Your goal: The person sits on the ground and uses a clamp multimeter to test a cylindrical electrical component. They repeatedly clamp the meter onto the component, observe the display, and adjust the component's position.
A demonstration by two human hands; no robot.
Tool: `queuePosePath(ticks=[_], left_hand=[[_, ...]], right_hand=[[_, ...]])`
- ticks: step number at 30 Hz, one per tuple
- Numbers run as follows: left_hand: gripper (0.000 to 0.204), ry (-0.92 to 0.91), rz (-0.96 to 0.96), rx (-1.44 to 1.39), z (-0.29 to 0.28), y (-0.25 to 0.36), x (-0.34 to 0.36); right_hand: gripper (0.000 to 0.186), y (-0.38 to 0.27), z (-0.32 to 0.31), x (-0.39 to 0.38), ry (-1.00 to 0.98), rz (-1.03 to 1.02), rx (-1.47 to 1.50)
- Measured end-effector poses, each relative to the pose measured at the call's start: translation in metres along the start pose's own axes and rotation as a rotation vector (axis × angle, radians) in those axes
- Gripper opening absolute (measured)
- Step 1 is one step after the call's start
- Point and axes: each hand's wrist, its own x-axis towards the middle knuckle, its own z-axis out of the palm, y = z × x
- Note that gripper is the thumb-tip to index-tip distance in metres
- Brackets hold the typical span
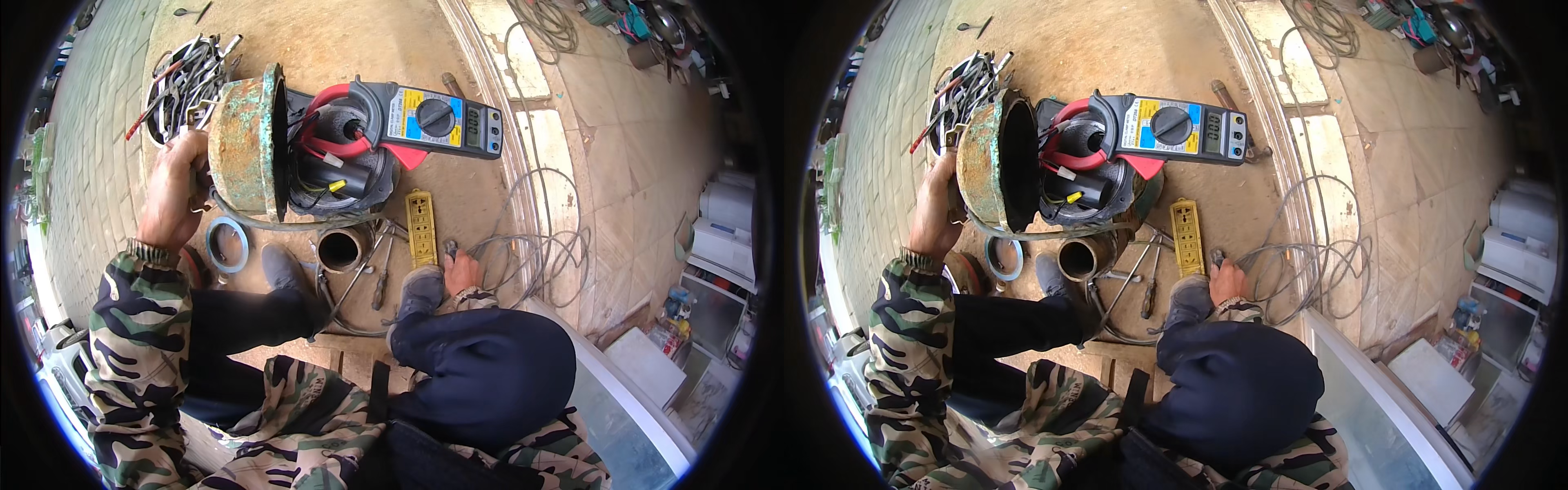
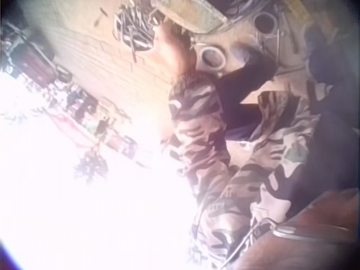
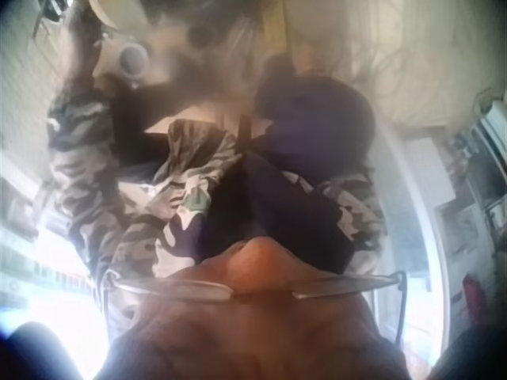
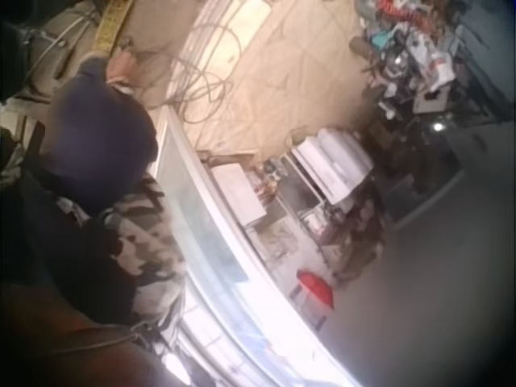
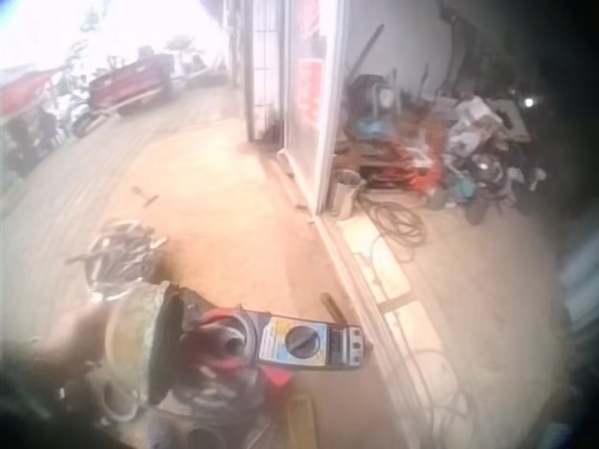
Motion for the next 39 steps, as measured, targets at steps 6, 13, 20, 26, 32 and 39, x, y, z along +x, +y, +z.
queuePosePath(ticks=[6, 13, 20, 26, 32, 39], left_hand=[[0.023, -0.013, 0.019, 0.016, -0.002, 0.015, -0.016], [0.016, -0.057, 0.044, 0.039, 0.0, 0.02, -0.023], [0.017, -0.088, 0.038, 0.016, -0.004, 0.025, -0.021], [0.021, -0.073, -0.007, 0.01, -0.004, 0.026, -0.021], [0.017, -0.121, 0.022, -0.045, -0.005, 0.026, -0.02], [0.015, -0.094, 0.009, -0.049, -0.008, 0.023, -0.022]], right_hand=[[0.036, -0.024, -0.006, -0.014, -0.139, -0.081, 0.195], [0.037, -0.038, 0.014, -0.014, -0.038, -0.16, 0.007], [0.037, -0.06, -0.005, -0.019, -0.124, -0.08, 0.024], [0.037, -0.069, -0.014, -0.019, -0.216, -0.108, -0.03], [0.036, -0.074, -0.011, -0.019, -0.177, -0.09, -0.07], [0.032, -0.086, -0.009, -0.008, -0.302, -0.213, -0.138]])
